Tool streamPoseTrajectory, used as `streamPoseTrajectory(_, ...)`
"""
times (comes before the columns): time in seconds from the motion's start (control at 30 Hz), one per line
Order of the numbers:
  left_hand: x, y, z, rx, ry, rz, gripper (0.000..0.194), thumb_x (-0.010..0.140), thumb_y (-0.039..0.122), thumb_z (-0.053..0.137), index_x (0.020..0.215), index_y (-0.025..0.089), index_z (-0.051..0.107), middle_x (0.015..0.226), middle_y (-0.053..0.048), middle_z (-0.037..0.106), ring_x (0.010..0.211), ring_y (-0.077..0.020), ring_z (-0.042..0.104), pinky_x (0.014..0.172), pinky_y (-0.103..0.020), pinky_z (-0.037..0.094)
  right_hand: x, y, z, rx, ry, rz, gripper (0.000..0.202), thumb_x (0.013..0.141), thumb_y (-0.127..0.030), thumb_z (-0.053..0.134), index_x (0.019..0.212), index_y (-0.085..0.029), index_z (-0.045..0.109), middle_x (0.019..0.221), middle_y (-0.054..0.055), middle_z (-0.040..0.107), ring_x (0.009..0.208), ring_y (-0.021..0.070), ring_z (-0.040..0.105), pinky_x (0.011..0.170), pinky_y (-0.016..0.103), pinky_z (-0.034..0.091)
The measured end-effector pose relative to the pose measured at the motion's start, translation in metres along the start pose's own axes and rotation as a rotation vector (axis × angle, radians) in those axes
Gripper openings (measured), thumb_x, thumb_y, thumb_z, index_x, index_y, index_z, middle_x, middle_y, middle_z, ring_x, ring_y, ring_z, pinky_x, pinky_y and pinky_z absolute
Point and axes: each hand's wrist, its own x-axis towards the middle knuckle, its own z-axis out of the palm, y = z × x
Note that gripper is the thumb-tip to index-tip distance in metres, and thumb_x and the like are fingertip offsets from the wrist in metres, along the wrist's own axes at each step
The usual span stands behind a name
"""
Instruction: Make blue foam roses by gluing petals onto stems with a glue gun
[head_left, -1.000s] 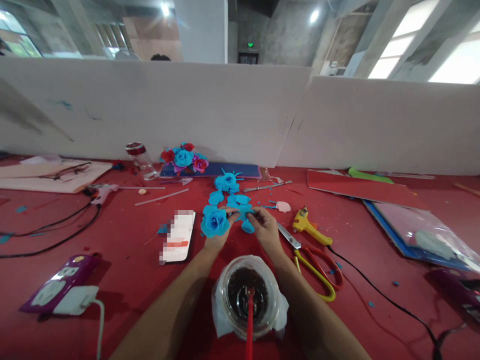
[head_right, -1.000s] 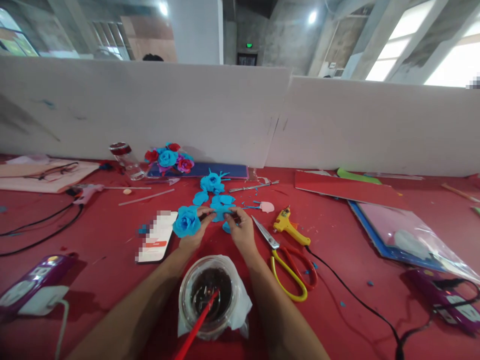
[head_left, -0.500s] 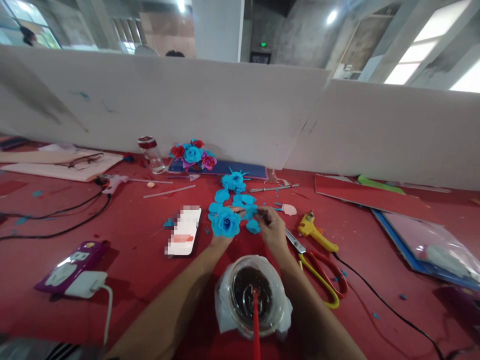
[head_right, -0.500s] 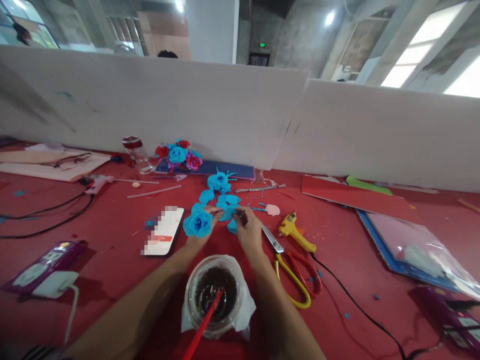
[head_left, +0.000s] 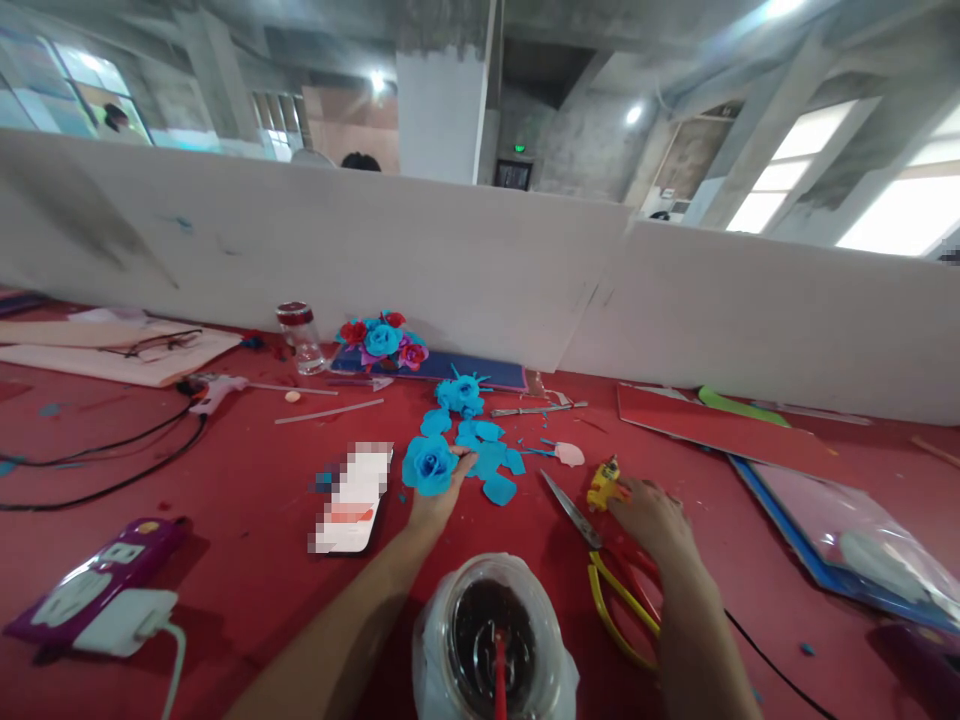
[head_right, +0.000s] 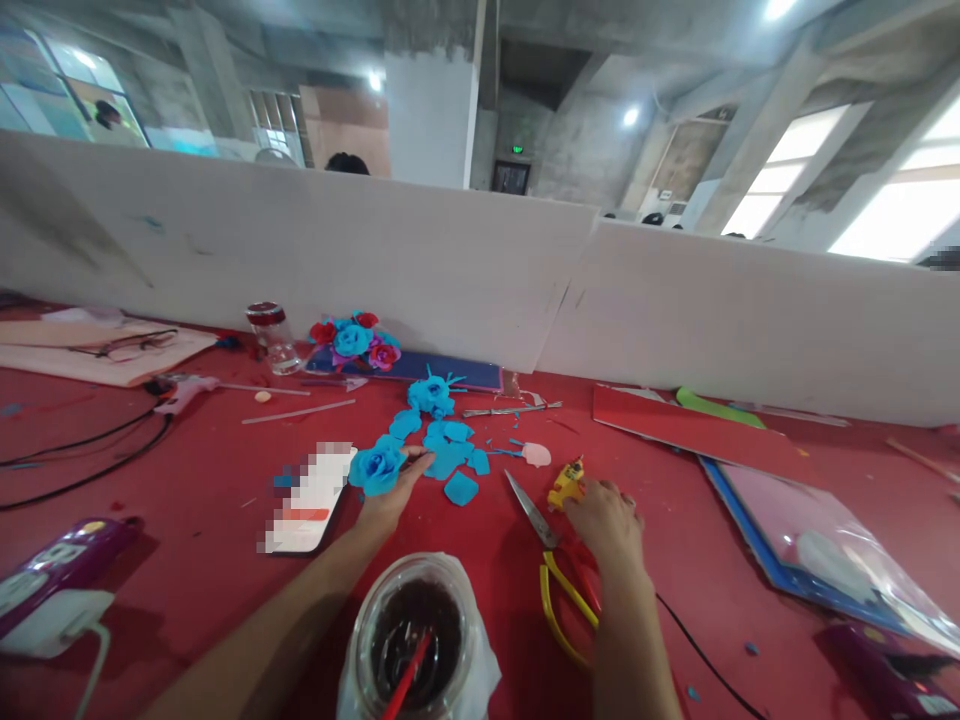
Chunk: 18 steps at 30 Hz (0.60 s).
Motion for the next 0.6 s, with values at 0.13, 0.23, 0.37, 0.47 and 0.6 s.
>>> streamPoseTrajectory(0.13,0.000,-0.004,0.001,-0.019,-0.033,-0.037,0.017,0.071,0.039,0.068,0.074,0.023,0.064,0.079,-0.002,0.067,0.080,-0.0194,0.063,0.087,-0.039,0.050,0.007,0.012,0.012,0.067,-0.026,-0.020,0.046,0.081,-0.037,0.049,0.121,-0.018,0.063,0.117,0.017,0.065,0.107,0.0313,0.063,0.083,0.038,0.047)
streamPoseTrajectory(0.23,-0.001,-0.007,0.002,-0.069,-0.061,-0.097,0.019,0.071,0.038,0.067,0.079,0.021,0.065,0.080,-0.002,0.068,0.080,-0.0197,0.064,0.085,-0.039,0.050,0.008,0.021,0.014,0.072,-0.041,-0.018,0.044,0.081,-0.037,0.050,0.118,-0.019,0.064,0.117,0.016,0.065,0.106,0.0308,0.063,0.083,0.037,0.046)
streamPoseTrajectory(0.37,0.000,-0.005,0.002,-0.101,-0.082,-0.069,0.016,0.071,0.036,0.067,0.075,0.021,0.065,0.079,-0.002,0.068,0.079,-0.0191,0.064,0.085,-0.038,0.050,0.008,0.025,0.017,0.051,-0.030,-0.024,0.037,0.077,-0.028,0.054,0.110,-0.016,0.067,0.112,0.017,0.066,0.098,0.0286,0.066,0.078,0.033,0.046)
streamPoseTrajectory(0.47,0.001,-0.003,-0.001,-0.026,-0.070,0.021,0.013,0.071,0.035,0.069,0.071,0.023,0.067,0.074,-0.001,0.068,0.075,-0.0189,0.063,0.085,-0.037,0.049,0.007,0.024,0.019,0.058,0.025,-0.052,0.035,0.075,-0.024,0.056,0.106,-0.013,0.068,0.107,0.018,0.066,0.091,0.0261,0.067,0.073,0.030,0.046)
streamPoseTrajectory(0.6,0.000,-0.004,-0.003,-0.018,-0.108,-0.038,0.011,0.069,0.034,0.070,0.071,0.023,0.068,0.079,-0.003,0.071,0.079,-0.0206,0.065,0.085,-0.038,0.050,0.005,0.023,0.012,0.102,0.197,-0.020,0.043,0.076,-0.033,0.056,0.111,-0.010,0.065,0.105,0.019,0.066,0.088,0.0268,0.066,0.069,0.030,0.045)
